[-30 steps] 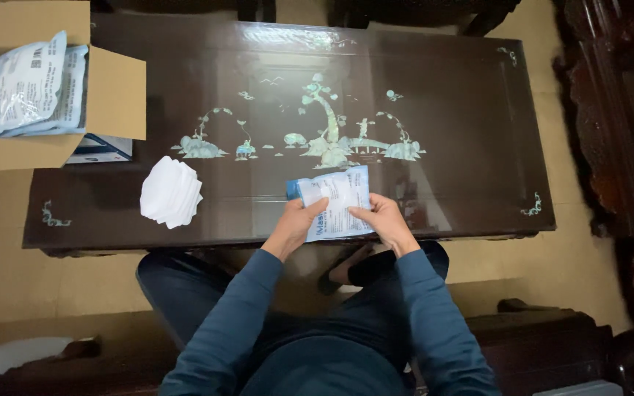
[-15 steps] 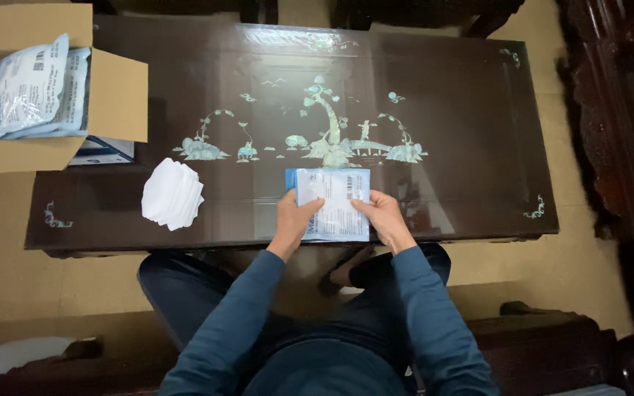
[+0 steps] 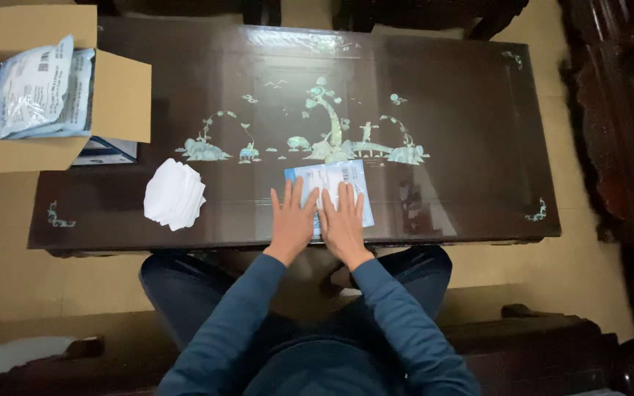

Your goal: The person sits on the floor and repeatedly folds white face masks one at a time, placing each folded mask into a small blue packet. The person handles the masks and packets by hand, stacking the folded masks inside the packet repeatedly.

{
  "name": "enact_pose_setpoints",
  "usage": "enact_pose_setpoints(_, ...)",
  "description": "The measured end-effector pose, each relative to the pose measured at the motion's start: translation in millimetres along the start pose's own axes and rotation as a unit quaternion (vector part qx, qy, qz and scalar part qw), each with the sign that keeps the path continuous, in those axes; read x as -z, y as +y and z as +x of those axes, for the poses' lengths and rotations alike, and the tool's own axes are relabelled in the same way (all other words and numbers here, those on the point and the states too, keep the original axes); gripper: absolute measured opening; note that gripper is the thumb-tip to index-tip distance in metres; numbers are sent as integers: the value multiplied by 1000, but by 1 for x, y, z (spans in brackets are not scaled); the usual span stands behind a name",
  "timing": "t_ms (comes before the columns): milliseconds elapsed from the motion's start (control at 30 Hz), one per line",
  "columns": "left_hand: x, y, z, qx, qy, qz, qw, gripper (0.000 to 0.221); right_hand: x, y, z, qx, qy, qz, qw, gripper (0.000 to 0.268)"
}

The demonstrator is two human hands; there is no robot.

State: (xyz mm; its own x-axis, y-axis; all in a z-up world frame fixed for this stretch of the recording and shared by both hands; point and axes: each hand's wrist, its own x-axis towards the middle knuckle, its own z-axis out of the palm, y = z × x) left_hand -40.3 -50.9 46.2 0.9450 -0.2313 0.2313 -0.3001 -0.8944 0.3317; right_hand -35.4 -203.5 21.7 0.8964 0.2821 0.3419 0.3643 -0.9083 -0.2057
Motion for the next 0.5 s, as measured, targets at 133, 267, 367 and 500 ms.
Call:
enact_pose_setpoints(133, 11, -11, 4, 4, -12, -42, 999, 44, 7, 14, 4, -19, -22, 15, 999, 46)
enact_pose_setpoints(267, 26, -43, -1, 59, -1, 64, 996, 46, 22, 79, 8, -71, -38, -64, 995, 44)
enact_pose_setpoints(367, 26, -59, -14, 97, -15, 81, 992, 51, 32, 143, -3, -103, -39, -114, 987, 44)
enact_pose_setpoints(500, 33, -57, -13, 128, -38, 68, 989, 54, 52, 198, -10, -162, -56, -108, 979, 47)
